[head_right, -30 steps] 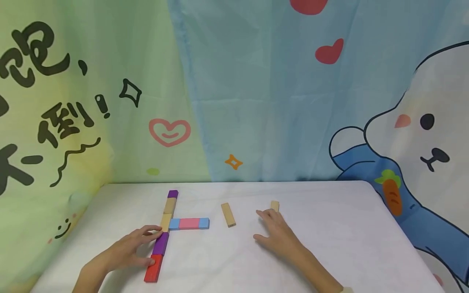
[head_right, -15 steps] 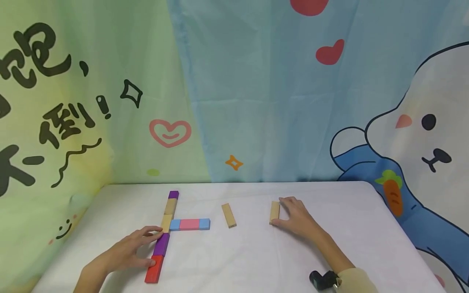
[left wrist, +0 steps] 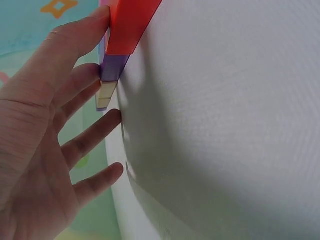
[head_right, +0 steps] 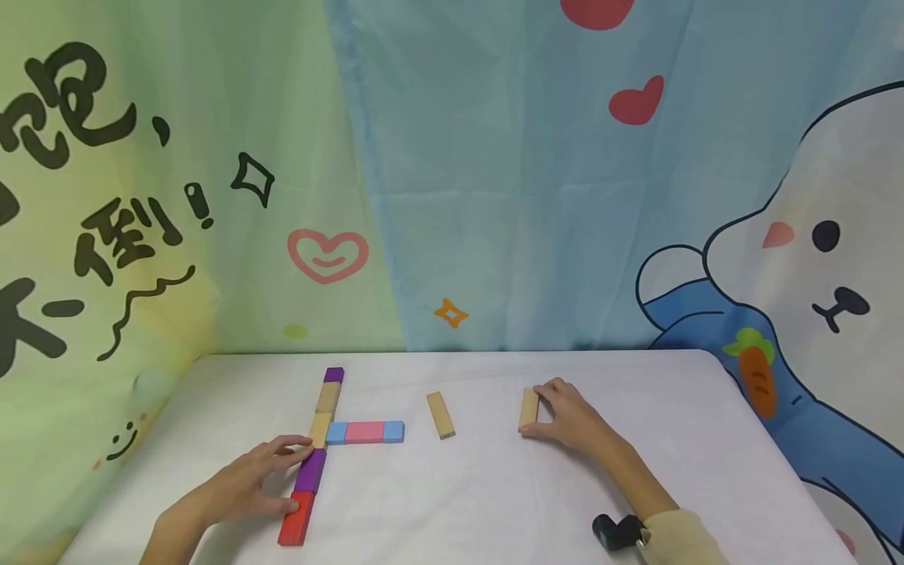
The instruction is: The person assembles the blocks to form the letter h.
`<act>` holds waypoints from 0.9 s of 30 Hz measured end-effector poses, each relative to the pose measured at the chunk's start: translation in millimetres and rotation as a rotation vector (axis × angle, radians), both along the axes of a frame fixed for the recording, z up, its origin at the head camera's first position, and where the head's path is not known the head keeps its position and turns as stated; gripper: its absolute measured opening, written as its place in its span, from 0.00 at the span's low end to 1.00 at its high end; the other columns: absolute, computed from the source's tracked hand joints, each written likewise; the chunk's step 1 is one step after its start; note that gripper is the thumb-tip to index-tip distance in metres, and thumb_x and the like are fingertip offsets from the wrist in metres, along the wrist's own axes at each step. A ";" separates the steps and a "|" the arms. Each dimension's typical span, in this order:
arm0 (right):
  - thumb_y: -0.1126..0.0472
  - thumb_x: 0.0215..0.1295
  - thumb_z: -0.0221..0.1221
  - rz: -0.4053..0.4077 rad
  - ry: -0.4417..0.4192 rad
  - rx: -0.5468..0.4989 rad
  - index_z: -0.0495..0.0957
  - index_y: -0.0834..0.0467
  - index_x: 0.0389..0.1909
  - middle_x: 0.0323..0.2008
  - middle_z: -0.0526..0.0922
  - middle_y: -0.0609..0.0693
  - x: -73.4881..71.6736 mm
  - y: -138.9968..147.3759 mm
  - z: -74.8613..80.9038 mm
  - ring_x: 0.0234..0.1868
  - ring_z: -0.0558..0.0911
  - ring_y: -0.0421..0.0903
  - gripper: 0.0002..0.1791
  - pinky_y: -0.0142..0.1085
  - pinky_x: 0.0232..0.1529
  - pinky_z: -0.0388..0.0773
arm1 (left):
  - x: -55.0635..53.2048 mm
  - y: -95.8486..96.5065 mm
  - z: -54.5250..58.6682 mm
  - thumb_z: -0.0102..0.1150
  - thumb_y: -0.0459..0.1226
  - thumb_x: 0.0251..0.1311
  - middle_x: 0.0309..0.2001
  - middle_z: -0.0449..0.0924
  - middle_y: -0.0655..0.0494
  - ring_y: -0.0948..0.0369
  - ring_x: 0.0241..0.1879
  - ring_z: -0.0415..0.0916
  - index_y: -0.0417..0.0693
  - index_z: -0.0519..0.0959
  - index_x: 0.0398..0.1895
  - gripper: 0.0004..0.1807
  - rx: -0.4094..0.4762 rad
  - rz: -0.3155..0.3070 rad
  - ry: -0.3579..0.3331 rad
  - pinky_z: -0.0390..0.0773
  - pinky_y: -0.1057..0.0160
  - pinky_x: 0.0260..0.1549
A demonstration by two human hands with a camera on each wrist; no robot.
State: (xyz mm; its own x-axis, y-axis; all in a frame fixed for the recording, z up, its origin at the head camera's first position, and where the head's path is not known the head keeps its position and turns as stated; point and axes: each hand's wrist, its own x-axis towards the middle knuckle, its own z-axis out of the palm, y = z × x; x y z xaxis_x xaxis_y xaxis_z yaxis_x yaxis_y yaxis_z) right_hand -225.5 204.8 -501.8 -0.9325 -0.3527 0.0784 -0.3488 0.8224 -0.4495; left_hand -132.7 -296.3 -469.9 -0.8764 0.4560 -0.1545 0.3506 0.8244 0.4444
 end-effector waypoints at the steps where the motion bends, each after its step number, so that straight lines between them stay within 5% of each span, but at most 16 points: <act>1: 0.40 0.47 0.71 0.007 -0.004 0.003 0.73 0.69 0.59 0.52 0.75 0.65 -0.3 0.0 0.4 0.56 0.75 0.62 0.45 0.58 0.57 0.74 | 0.1 -0.1 -0.3 0.68 0.57 0.50 0.66 0.67 0.56 0.48 0.62 0.69 0.48 0.71 0.66 0.41 0.001 0.001 -0.001 0.73 0.39 0.55; 27: 0.39 0.47 0.70 -0.008 0.029 0.006 0.74 0.66 0.59 0.57 0.76 0.65 0.6 3.2 -4.5 0.60 0.74 0.63 0.44 0.58 0.59 0.72 | 1.5 0.3 1.2 0.68 0.56 0.50 0.65 0.68 0.56 0.49 0.61 0.70 0.47 0.72 0.65 0.40 0.001 -0.010 0.026 0.73 0.40 0.54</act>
State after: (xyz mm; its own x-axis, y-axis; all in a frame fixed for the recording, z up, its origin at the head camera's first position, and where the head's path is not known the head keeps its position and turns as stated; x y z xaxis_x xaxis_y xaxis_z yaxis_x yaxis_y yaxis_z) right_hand -224.9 208.0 -506.3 -0.9325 -0.3461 0.1030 -0.3552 0.8276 -0.4346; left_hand -131.2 -296.0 -468.7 -0.8754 0.4651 -0.1317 0.3703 0.8204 0.4358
